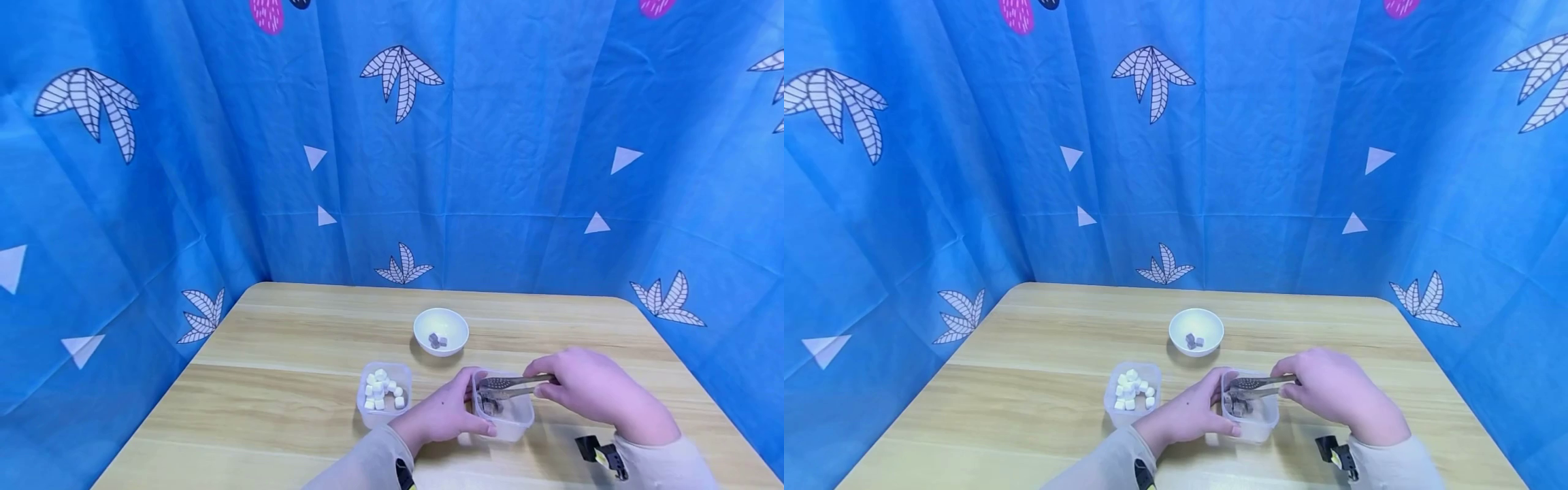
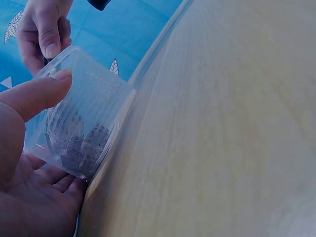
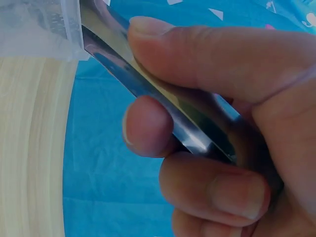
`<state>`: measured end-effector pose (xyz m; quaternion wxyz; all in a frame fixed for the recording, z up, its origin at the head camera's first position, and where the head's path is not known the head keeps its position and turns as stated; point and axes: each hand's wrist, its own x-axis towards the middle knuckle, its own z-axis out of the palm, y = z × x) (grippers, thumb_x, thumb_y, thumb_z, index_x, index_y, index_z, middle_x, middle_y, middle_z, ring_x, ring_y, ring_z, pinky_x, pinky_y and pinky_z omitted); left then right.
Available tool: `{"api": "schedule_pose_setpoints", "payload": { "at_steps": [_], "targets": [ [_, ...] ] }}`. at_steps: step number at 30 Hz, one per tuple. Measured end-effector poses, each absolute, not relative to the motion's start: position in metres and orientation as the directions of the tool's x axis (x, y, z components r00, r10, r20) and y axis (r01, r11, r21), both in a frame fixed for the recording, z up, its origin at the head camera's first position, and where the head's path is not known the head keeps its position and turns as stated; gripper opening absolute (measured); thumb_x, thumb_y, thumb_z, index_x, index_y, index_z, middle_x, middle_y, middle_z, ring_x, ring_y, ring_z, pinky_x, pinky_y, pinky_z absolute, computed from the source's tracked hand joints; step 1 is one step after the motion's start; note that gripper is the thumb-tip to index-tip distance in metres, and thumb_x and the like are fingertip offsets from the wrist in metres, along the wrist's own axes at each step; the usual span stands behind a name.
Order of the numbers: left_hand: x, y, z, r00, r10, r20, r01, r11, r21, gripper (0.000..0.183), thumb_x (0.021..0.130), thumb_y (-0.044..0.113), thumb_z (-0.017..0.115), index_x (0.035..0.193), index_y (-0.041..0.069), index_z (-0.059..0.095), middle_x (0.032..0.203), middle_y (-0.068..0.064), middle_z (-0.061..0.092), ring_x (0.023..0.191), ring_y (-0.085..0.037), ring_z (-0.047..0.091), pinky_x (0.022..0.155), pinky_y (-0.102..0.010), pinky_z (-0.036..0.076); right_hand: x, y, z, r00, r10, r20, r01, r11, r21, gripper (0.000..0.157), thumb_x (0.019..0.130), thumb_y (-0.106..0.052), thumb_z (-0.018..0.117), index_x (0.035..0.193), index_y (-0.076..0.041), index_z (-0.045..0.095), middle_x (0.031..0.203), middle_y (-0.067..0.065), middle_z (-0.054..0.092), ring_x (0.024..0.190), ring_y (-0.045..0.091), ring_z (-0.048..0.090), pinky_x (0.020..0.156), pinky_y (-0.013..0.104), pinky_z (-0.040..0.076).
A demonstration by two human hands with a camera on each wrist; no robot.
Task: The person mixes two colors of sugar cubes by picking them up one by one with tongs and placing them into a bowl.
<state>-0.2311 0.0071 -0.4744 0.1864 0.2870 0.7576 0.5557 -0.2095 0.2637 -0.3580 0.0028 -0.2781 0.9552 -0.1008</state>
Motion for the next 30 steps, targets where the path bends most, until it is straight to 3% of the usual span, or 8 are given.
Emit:
{"api": "schedule_pose_setpoints", "payload": {
  "at_steps": [12, 21, 30],
  "targets": [
    [-0.230, 0.007, -0.474, -0.775, 0.632, 0.019, 0.212, 0.231, 0.949, 0.083, 0.074, 0.021, 0.089, 0.142, 0.028, 0.041, 0.130, 0.016, 0.057, 0.123, -0.005, 0.053, 0.110, -0.029, 0.038, -0.204, 0.277, -0.343, -0.823, -0.560, 0.100, -0.566, 0.788, -0.242, 0.019, 0.092, -0.028, 0.074, 0.112, -0.026, 0.076, 0.092, -0.021, 0.069, 0.072, -0.004, 0.054, 0.064, 0.030, 0.050],
    [-0.233, 0.007, -0.476, -0.792, 0.610, -0.002, 0.213, 0.280, 0.936, 0.084, 0.074, 0.028, 0.089, 0.144, 0.021, 0.042, 0.143, 0.006, 0.051, 0.130, -0.010, 0.049, 0.112, -0.030, 0.036, -0.205, 0.281, -0.341, -0.781, -0.550, 0.297, -0.612, 0.767, -0.192, 0.025, 0.095, -0.029, 0.071, 0.118, -0.022, 0.075, 0.095, -0.022, 0.066, 0.067, -0.006, 0.048, 0.066, 0.030, 0.051],
    [-0.231, 0.006, -0.475, -0.798, 0.602, -0.020, 0.202, 0.299, 0.933, 0.087, 0.074, 0.030, 0.089, 0.147, 0.024, 0.041, 0.146, 0.007, 0.050, 0.131, -0.010, 0.049, 0.113, -0.032, 0.036, -0.216, 0.271, -0.357, -0.798, -0.449, 0.401, -0.547, 0.820, -0.171, 0.028, 0.092, -0.025, 0.075, 0.119, -0.020, 0.075, 0.070, -0.023, 0.052, 0.054, -0.004, 0.038, 0.057, 0.027, 0.041]
  ]
}}
